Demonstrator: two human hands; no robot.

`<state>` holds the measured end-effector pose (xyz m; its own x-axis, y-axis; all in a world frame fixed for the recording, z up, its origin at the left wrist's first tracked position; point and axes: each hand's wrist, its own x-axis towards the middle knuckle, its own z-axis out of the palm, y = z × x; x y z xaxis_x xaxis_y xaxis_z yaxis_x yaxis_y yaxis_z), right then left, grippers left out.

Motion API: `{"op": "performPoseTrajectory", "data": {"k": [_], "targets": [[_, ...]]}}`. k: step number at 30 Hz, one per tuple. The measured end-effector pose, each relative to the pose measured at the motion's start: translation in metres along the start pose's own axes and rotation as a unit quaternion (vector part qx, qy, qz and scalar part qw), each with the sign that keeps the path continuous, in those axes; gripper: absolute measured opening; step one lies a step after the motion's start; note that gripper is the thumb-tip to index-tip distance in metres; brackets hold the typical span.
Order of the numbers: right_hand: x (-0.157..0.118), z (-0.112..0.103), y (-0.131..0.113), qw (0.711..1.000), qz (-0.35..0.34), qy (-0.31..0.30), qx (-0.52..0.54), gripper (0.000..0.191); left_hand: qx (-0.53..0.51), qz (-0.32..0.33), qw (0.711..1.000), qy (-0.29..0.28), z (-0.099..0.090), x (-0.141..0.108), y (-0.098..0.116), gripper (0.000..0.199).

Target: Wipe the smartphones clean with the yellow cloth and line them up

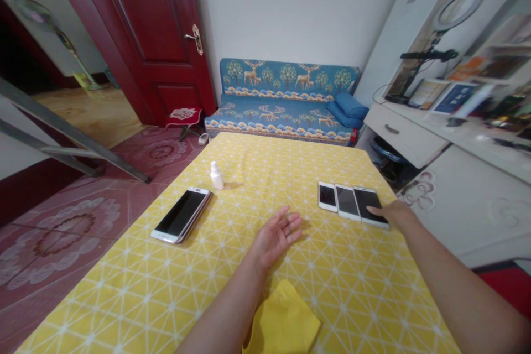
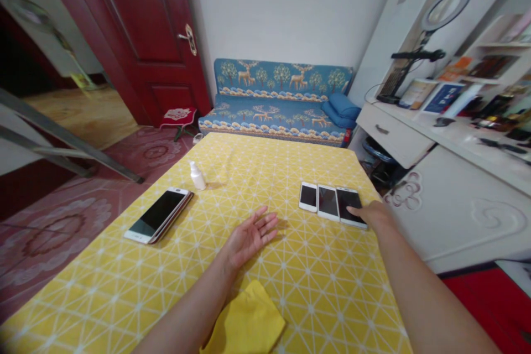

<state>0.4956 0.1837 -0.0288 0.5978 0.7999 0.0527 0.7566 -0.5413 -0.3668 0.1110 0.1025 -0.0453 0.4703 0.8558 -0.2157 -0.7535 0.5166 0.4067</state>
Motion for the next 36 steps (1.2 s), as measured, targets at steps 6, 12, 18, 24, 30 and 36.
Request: {"op": "performPoseTrajectory", "data": {"k": [6,12,18,24,30,36], "targets": [[-0.027,-0.008,0.009,0.989,0.081,0.033,0.119,0.035,0.005,0.004,1.000,-0.010,0.000,0.000,0.000,0.028],[-0.098,0.009,-0.020,0.927,0.022,0.185,0.326,0.040,0.011,0.003,1.000,-0.011,0.002,0.000,-0.001,0.031],[-0.190,0.040,-0.093,0.861,-0.092,-0.031,0.499,0.044,-0.001,-0.025,0.999,-0.042,0.004,-0.004,0.001,0.038],[-0.210,0.041,-0.133,0.921,-0.183,-0.129,0.317,0.044,-0.035,-0.020,0.999,-0.035,0.011,-0.006,0.005,0.047],[-0.121,0.010,-0.112,0.991,-0.091,-0.012,0.102,0.034,-0.063,-0.013,0.996,-0.061,0.008,-0.004,0.007,0.054],[-0.053,0.006,-0.089,0.997,0.004,-0.056,-0.054,0.059,-0.059,-0.017,0.997,-0.055,0.007,-0.002,0.004,0.055]]}}
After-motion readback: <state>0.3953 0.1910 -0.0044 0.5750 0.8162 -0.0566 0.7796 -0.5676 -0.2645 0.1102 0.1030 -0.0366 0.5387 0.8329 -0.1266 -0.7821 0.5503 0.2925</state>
